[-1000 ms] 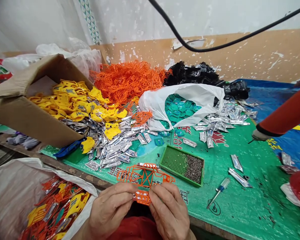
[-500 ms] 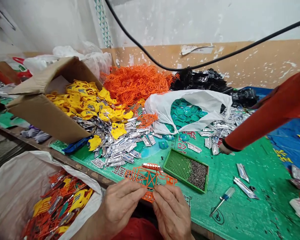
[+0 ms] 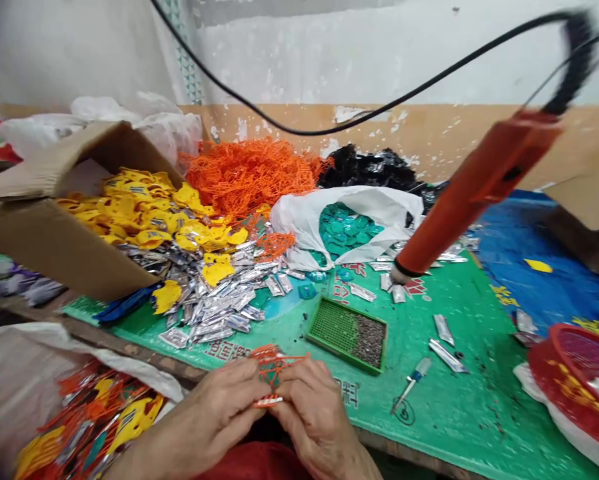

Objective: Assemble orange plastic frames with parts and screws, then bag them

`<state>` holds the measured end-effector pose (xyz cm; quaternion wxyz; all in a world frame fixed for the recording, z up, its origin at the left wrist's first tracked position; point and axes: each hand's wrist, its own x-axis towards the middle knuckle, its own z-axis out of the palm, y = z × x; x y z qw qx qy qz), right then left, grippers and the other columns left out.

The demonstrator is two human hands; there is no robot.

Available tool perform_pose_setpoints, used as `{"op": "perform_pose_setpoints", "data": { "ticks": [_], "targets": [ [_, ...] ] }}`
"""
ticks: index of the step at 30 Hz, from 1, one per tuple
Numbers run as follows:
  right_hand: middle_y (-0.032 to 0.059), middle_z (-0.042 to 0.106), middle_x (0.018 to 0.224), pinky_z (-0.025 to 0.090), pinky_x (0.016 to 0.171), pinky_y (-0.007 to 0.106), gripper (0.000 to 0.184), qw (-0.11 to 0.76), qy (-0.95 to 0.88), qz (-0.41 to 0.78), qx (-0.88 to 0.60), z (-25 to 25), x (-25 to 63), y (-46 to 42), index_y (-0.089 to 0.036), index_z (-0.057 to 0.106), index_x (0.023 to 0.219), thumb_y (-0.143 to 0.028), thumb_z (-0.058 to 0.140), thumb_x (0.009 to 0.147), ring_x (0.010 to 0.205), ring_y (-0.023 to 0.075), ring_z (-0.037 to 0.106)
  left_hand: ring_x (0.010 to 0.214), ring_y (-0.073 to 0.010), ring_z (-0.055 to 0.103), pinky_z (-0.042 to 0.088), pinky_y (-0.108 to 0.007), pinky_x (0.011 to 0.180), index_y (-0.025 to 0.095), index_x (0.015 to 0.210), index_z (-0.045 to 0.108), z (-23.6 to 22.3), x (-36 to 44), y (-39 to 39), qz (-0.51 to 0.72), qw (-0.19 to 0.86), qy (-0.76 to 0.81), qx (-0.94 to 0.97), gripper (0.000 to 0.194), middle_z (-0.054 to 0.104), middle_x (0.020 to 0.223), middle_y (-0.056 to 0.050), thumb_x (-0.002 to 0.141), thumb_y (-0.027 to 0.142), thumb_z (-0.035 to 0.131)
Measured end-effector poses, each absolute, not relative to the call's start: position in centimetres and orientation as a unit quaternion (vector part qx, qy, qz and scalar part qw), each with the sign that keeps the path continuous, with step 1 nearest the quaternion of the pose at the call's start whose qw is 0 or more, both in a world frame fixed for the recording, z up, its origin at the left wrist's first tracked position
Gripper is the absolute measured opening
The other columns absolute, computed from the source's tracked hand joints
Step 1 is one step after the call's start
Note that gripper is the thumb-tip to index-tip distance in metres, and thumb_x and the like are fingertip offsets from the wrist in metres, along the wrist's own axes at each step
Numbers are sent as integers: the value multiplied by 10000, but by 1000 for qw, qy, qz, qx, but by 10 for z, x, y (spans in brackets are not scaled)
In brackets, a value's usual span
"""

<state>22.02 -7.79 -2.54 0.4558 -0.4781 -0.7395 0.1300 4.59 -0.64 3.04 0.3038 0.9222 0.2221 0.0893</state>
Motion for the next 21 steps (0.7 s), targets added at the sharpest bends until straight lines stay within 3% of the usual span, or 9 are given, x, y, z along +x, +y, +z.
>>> {"op": "perform_pose_setpoints", "data": {
  "ticks": [3, 8, 13, 15, 18, 21],
  "targets": [
    [17, 662, 806, 430, 803, 339, 134, 453, -723, 198, -482, -22, 220, -76, -203, 607, 872, -262, 505, 934, 755, 146, 590, 797, -145, 545, 422, -233, 712, 199, 783, 568, 28, 47, 1, 60, 394, 229, 888, 173, 601, 828, 4, 887, 112, 460],
    [17, 629, 775, 438, 674, 256, 198, 484, -676, 256, -493, -15, 219, -72, -189, 638, 838, -314, 514, 928, 750, 132, 564, 769, -151, 540, 421, -229, 693, 200, 768, 620, 20, 52, 2, 79, 486, 252, 833, 232, 620, 820, -1, 904, 207, 432],
    [25, 619, 814, 469, 698, 238, 176, 466, -666, 282, -510, -10, 220, -73, -181, 664, 878, -302, 540, 914, 787, 127, 582, 771, -168, 535, 422, -240, 698, 192, 746, 672, 16, 51, 3, 97, 549, 263, 788, 297, 625, 793, -17, 910, 308, 453],
    [49, 645, 914, 489, 748, 259, 197, 438, -688, 252, -521, -8, 228, -70, -187, 654, 993, -320, 529, 918, 857, 145, 593, 756, -170, 529, 418, -242, 681, 188, 754, 687, 13, 50, 5, 107, 564, 273, 772, 317, 620, 781, -20, 913, 334, 455],
    [114, 654, 1089, 489, 863, 368, 296, 376, -717, 118, -575, -7, 250, -61, -160, 600, 1136, -342, 476, 938, 1012, 215, 576, 745, -171, 520, 405, -242, 669, 187, 776, 708, 10, 49, 7, 120, 574, 295, 754, 332, 620, 773, -22, 912, 366, 464],
    [140, 662, 1111, 478, 846, 477, 296, 260, -705, -12, -660, -8, 278, -52, -140, 631, 1067, -341, 453, 940, 1037, 296, 560, 757, -177, 516, 397, -245, 678, 192, 819, 725, 10, 48, 8, 130, 576, 310, 745, 317, 640, 797, -26, 897, 391, 491]
  ]
}}
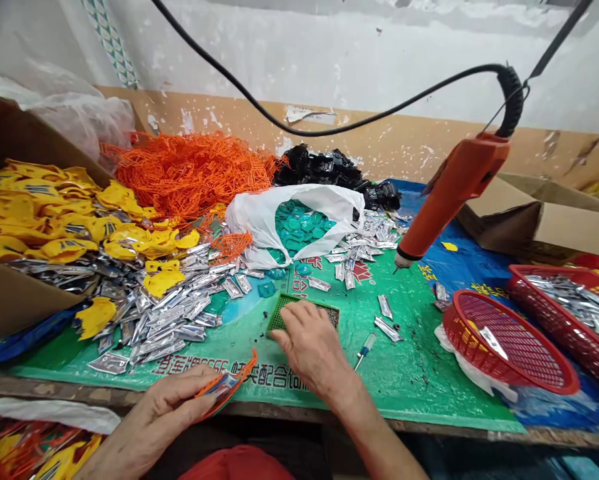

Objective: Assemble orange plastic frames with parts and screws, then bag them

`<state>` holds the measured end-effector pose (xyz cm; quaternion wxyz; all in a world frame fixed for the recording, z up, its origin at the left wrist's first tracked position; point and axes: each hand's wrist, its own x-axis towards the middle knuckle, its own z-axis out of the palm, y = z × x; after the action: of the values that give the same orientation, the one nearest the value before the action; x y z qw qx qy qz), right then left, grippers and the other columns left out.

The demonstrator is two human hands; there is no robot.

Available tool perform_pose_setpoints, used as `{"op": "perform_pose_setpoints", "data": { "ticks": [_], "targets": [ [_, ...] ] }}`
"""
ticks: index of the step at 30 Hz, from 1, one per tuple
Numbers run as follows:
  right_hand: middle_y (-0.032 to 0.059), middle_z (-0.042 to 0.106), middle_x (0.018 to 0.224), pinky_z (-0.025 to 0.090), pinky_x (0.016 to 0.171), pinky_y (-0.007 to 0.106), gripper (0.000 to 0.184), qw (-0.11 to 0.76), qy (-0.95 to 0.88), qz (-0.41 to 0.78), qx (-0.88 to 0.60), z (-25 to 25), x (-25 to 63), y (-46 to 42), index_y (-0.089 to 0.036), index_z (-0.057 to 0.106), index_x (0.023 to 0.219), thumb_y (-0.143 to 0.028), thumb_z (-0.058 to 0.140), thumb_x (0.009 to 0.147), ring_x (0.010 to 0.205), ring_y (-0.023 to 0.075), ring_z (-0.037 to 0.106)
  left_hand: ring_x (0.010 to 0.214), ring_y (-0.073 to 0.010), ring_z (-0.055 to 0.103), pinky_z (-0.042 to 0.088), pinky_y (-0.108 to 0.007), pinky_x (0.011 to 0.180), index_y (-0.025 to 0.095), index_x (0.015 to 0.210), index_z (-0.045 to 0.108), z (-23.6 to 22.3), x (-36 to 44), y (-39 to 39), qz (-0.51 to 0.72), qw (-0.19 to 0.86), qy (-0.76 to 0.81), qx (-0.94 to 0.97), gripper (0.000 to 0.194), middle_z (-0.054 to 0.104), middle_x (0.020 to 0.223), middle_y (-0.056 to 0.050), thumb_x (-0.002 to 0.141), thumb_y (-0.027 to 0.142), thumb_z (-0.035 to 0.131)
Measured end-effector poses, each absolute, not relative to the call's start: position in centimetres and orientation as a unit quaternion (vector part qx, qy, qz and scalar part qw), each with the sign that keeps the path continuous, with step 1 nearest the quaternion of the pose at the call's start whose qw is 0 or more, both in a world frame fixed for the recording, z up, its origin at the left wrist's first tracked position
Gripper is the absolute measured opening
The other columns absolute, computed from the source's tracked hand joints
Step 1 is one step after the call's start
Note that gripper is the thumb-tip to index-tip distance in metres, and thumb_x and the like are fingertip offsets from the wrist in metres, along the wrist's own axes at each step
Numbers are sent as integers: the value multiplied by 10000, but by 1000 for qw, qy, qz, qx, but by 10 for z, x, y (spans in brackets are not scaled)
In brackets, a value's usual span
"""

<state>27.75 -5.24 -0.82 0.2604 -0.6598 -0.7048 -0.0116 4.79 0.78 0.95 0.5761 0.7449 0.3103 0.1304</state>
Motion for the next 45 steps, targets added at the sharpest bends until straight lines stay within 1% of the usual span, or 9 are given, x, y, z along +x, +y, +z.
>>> {"op": "perform_pose_setpoints", "data": {
  "ticks": [3, 8, 15, 23, 27, 31, 34, 40, 45],
  "targets": [
    [134, 671, 1109, 475, 846, 493, 306, 219, -681, -46, -697, -14, 301, -53, -143, 650, 1042, -343, 444, 937, 1028, 313, 560, 751, -180, 506, 389, -247, 677, 194, 800, 730, 9, 45, 8, 139, 581, 325, 733, 323, 644, 788, -27, 887, 406, 502],
    [161, 656, 1131, 442, 971, 447, 451, 290, -521, -18, -802, -35, 337, -69, -111, 634, 1109, -424, 386, 899, 1073, 288, 570, 777, -187, 501, 378, -255, 687, 207, 844, 751, 0, 38, 12, 172, 599, 372, 688, 304, 643, 816, -27, 867, 414, 529],
    [196, 691, 1086, 517, 867, 463, 606, 299, -442, 84, -841, -64, 366, -72, -85, 615, 1132, -521, 347, 808, 1004, 322, 656, 758, -183, 545, 405, -265, 680, 167, 854, 751, -14, 45, 9, 274, 636, 400, 600, 286, 672, 819, -40, 854, 372, 552],
    [260, 559, 1281, 389, 1028, 510, 758, 245, -416, 151, -863, -70, 364, -61, -12, 515, 1264, -564, 332, 778, 1223, 387, 506, 734, -177, 533, 435, -294, 677, 136, 792, 650, -29, 105, 32, 412, 345, 444, 717, 329, 611, 772, -63, 941, 242, 377],
    [235, 523, 1331, 559, 762, 468, 764, 269, -327, 219, -879, -59, 351, -67, -99, 477, 1314, -599, 421, 740, 1069, 379, 605, 844, -222, 547, 431, -377, 806, 165, 854, 649, -47, 144, 43, 399, 270, 419, 770, 271, 646, 862, -100, 902, 127, 386],
    [220, 488, 1365, 566, 507, 362, 837, 324, -244, 320, -856, -47, 344, -72, -129, 437, 1343, -606, 543, 663, 967, 348, 645, 761, -233, 559, 453, -387, 747, 171, 751, 629, -62, 163, 41, 348, 231, 394, 818, 239, 643, 759, -88, 807, 31, 443],
    [206, 587, 1238, 574, 514, 364, 793, 362, -216, 343, -839, -42, 346, -72, -123, 498, 1273, -564, 608, 624, 896, 324, 654, 762, -241, 565, 458, -386, 721, 160, 765, 627, -67, 164, 39, 328, 214, 396, 830, 247, 647, 767, -96, 818, 24, 427],
    [102, 696, 936, 524, 425, 307, 419, 469, -173, 371, -783, -45, 349, -75, -196, 645, 917, -410, 716, 565, 588, 184, 603, 775, -227, 581, 460, -386, 758, 161, 822, 632, -68, 162, 38, 322, 206, 397, 834, 265, 653, 793, -85, 861, 45, 398],
    [-42, 483, 478, 357, 367, 235, 321, 480, -121, 396, -773, -47, 340, -75, -206, 567, 789, -502, 631, 681, 416, 129, 425, 774, -220, 586, 466, -367, 763, 168, 788, 629, -70, 162, 37, 326, 198, 394, 836, 244, 651, 770, -73, 847, 46, 426]
  ]
}}
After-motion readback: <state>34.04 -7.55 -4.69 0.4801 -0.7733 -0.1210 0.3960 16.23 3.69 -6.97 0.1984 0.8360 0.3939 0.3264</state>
